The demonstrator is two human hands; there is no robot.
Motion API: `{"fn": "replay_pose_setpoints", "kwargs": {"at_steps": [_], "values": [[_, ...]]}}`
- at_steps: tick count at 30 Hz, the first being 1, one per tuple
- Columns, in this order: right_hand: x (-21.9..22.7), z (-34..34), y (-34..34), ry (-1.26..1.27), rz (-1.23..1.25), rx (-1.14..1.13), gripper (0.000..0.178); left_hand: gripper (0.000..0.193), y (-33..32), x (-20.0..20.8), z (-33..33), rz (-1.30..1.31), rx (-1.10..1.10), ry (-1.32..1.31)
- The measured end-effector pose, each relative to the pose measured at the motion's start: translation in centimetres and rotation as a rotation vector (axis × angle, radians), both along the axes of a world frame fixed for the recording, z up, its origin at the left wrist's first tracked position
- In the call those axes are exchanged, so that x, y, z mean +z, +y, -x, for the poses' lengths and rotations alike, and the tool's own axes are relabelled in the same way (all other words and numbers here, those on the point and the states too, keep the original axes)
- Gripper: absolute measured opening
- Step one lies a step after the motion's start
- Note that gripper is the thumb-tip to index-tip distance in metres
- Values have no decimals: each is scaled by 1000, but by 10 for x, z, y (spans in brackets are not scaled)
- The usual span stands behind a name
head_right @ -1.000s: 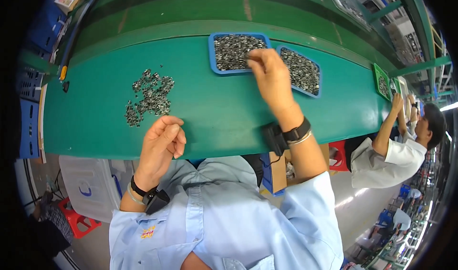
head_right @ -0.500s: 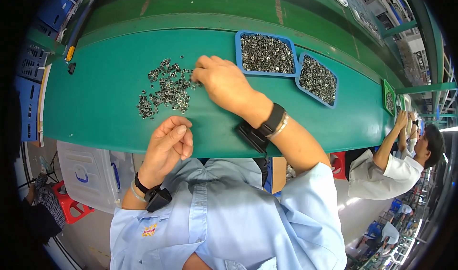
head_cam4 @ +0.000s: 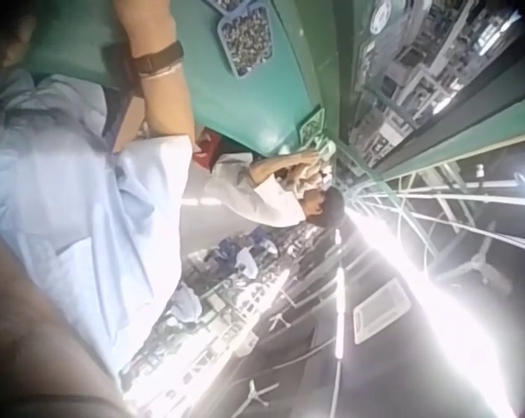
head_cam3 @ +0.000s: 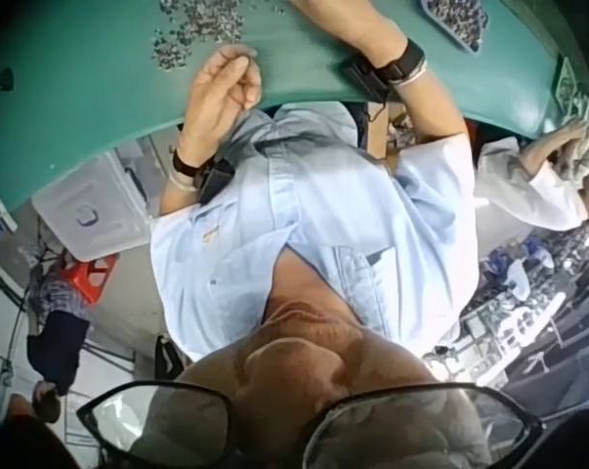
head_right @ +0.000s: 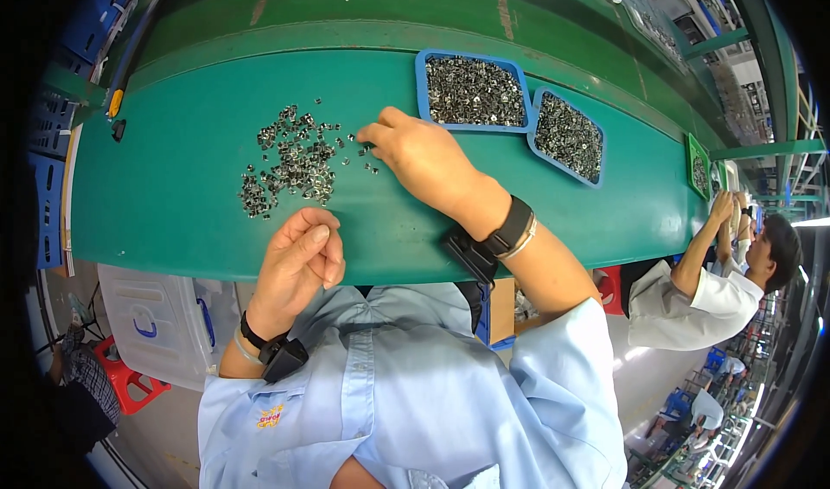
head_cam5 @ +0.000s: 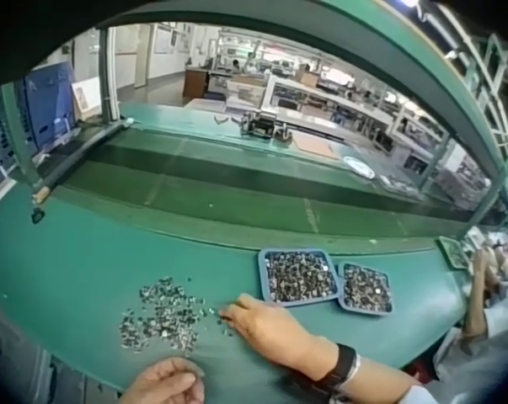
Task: The person picks up a small component from a pile on the table, joins it with another piece from a blue tray, and places the assembled unit into a different blue tray.
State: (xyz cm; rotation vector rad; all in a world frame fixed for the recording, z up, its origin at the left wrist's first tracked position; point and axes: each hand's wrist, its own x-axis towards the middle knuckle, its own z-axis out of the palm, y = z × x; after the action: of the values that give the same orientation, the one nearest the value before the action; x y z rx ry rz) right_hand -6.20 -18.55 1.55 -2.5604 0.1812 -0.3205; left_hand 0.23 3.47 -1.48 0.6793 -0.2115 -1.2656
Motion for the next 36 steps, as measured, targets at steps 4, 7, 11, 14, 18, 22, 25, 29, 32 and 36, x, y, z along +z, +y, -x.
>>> {"fn": "replay_pose_setpoints", "kwargs": {"at_steps": [4, 7, 11, 14, 18, 22, 25, 29, 32, 36], "values": [[-1, -6, -4, 97, 129, 109, 13, 17, 0, 3, 2, -24, 10, -13], [5, 7, -1, -2, -23, 72, 16, 18, -2, 7, 3, -54, 9, -31], [17, 27, 23, -153, -110, 10, 18, 20, -17, 18, 9, -165, 48, -107], [25, 41, 35, -197, 4, 21, 19, 22, -28, 28, 14, -193, 64, -150], [26, 53, 43, -233, 64, 44, 22, 22, -31, 26, 18, -152, 22, -102], [21, 60, 47, -288, -33, 56, 25, 22, -27, 22, 20, -109, -4, -69], [15, 63, 50, -323, -128, 46, 22, 22, -26, 21, 22, -108, -14, -86], [10, 67, 53, -350, -198, 13, 16, 21, -24, 25, 25, -122, -7, -90], [10, 69, 54, -370, -155, 2, 16, 21, -25, 31, 28, -138, 16, -90], [12, 69, 56, -372, -108, 4, 16, 19, -24, 34, 29, -145, 40, -97]]}}
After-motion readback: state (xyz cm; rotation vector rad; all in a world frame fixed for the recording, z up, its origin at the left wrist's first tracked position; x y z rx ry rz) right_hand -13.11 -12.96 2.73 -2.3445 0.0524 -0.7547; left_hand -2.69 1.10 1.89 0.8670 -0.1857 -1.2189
